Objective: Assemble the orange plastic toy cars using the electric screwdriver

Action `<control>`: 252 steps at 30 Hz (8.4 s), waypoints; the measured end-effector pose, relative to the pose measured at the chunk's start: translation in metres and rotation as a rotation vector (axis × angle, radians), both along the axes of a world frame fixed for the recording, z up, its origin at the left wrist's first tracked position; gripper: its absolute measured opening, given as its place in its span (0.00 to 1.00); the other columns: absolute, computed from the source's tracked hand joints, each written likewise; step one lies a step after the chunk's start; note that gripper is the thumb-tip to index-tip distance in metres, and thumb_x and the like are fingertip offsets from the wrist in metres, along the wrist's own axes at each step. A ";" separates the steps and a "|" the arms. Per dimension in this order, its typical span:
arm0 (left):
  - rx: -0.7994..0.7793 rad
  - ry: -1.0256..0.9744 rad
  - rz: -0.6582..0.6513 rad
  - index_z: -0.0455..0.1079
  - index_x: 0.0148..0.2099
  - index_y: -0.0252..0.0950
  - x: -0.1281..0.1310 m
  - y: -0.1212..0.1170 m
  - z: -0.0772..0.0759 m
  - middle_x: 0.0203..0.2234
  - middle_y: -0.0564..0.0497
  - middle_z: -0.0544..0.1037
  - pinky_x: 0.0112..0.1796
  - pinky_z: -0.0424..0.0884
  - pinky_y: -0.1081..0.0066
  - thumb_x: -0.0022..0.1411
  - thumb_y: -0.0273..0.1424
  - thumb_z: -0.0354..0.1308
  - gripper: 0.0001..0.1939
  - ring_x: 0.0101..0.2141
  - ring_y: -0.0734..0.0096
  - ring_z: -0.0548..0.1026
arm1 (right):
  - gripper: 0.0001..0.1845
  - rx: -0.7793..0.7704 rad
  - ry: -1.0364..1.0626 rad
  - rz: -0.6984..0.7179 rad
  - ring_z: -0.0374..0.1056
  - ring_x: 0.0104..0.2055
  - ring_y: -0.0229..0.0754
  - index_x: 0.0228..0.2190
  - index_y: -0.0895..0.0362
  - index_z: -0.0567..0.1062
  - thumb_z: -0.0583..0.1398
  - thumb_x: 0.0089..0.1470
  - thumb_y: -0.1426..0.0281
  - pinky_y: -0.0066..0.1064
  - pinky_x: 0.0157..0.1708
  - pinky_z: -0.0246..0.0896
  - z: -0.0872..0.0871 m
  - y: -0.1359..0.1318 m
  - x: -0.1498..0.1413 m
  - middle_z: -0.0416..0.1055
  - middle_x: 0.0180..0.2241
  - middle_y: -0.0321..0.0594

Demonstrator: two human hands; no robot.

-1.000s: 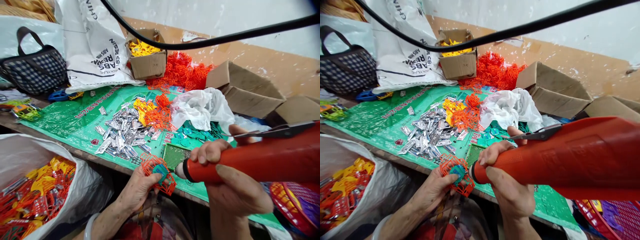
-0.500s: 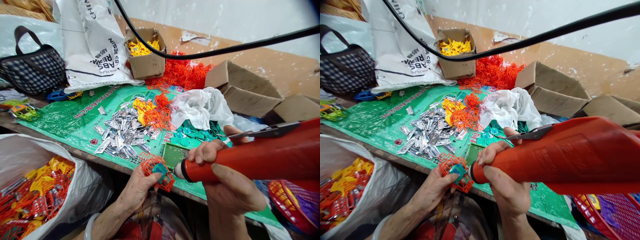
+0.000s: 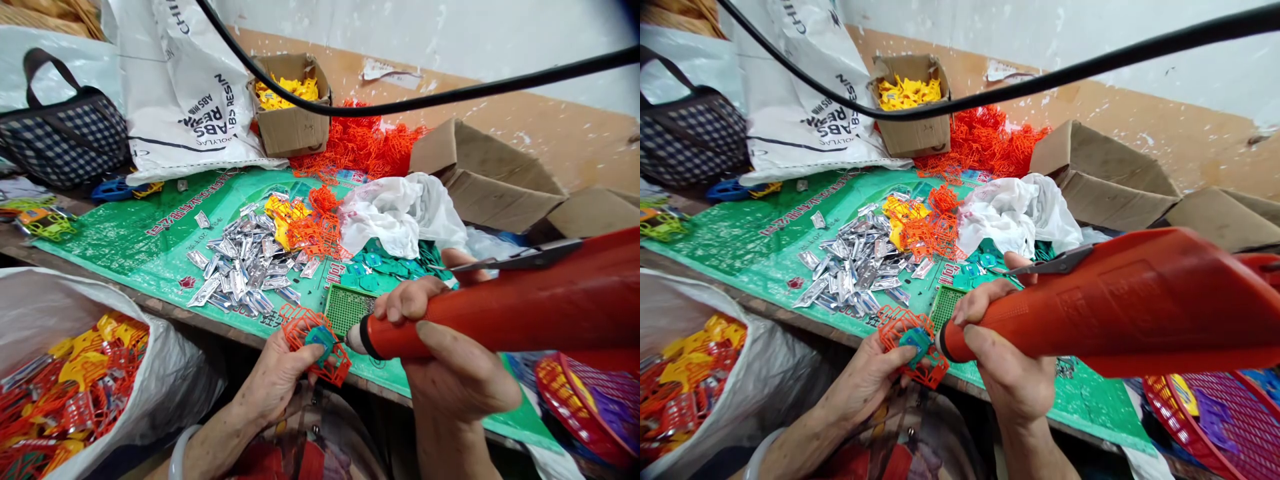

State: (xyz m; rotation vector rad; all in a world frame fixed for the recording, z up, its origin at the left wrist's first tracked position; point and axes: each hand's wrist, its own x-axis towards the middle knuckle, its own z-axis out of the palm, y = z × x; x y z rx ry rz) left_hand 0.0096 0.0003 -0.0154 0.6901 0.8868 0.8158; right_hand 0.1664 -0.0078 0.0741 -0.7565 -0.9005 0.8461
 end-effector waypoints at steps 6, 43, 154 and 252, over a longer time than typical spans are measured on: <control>-0.071 -0.005 0.054 0.73 0.38 0.35 0.003 -0.001 0.006 0.21 0.55 0.76 0.17 0.60 0.81 0.48 0.31 0.69 0.14 0.19 0.77 0.69 | 0.25 0.025 -0.062 -0.002 0.67 0.27 0.38 0.46 0.46 0.72 0.64 0.46 0.79 0.36 0.32 0.69 -0.005 -0.003 -0.006 0.70 0.25 0.28; -0.123 -0.101 -0.055 0.71 0.43 0.38 -0.006 0.001 -0.004 0.29 0.54 0.77 0.18 0.63 0.81 0.55 0.33 0.68 0.14 0.28 0.71 0.79 | 0.08 0.020 -0.187 -0.381 0.63 0.21 0.37 0.20 0.55 0.70 0.66 0.38 0.74 0.34 0.25 0.64 -0.050 0.073 0.029 0.69 0.20 0.30; -0.216 -0.049 -0.224 0.80 0.33 0.35 -0.004 0.005 0.001 0.28 0.49 0.81 0.25 0.77 0.74 0.45 0.29 0.76 0.12 0.27 0.69 0.77 | 0.22 -0.231 -0.648 -0.313 0.71 0.43 0.42 0.50 0.52 0.71 0.61 0.56 0.58 0.35 0.39 0.69 -0.044 0.015 0.057 0.74 0.45 0.41; 1.212 0.450 -0.286 0.78 0.53 0.40 -0.024 -0.001 0.009 0.47 0.42 0.83 0.49 0.74 0.68 0.62 0.21 0.60 0.18 0.47 0.59 0.81 | 0.02 0.371 -1.245 -0.339 0.72 0.34 0.42 0.35 0.58 0.75 0.63 0.59 0.72 0.38 0.37 0.63 -0.064 -0.045 0.026 0.79 0.31 0.41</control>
